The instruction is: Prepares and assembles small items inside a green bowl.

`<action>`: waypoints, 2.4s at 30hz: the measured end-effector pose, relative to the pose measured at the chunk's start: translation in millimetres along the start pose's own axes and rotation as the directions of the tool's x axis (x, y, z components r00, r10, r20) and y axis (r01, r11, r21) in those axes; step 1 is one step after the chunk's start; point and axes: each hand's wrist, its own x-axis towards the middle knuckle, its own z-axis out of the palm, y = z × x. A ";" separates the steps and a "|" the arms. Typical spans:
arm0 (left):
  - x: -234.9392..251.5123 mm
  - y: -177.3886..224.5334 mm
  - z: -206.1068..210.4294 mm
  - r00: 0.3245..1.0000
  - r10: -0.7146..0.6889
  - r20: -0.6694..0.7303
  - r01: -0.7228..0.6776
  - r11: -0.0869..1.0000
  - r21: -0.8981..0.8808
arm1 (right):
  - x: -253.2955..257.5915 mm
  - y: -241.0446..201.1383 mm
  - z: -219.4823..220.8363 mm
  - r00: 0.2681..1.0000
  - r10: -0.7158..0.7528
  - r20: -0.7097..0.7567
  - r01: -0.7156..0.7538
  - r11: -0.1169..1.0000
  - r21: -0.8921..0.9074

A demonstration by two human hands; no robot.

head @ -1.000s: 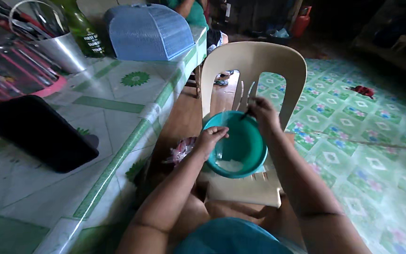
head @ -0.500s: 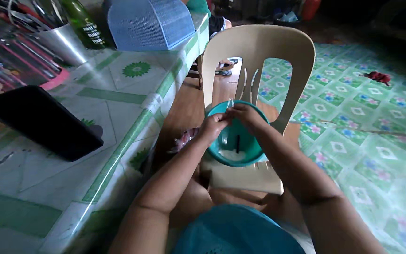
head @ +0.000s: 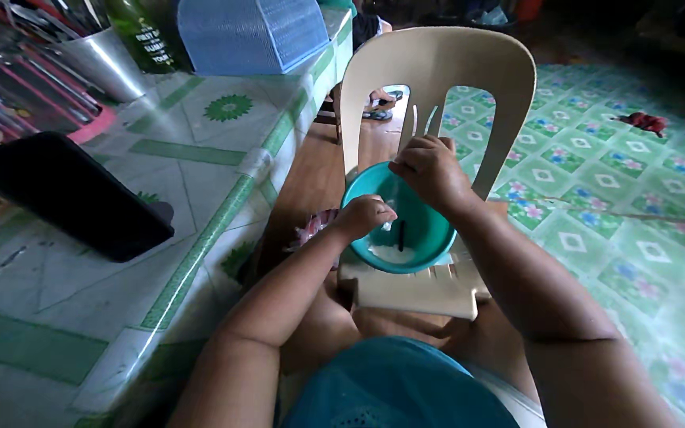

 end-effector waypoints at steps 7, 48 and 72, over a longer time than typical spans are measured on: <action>12.9 -18.2 18.5 0.996 0.084 -0.005 -0.084 0.996 -0.011 | -8.4 -3.5 1.9 0.997 -0.059 -0.045 0.059 0.998 -0.002; 10.5 72.8 107.2 0.789 -0.600 0.131 0.347 0.259 -0.901 | -157.4 66.2 24.5 0.748 0.568 -0.345 -0.366 0.785 0.500; -17.2 66.2 117.9 0.849 -0.519 -0.098 0.166 0.439 -0.883 | -150.1 45.4 53.5 0.834 0.526 0.164 -0.526 0.671 0.522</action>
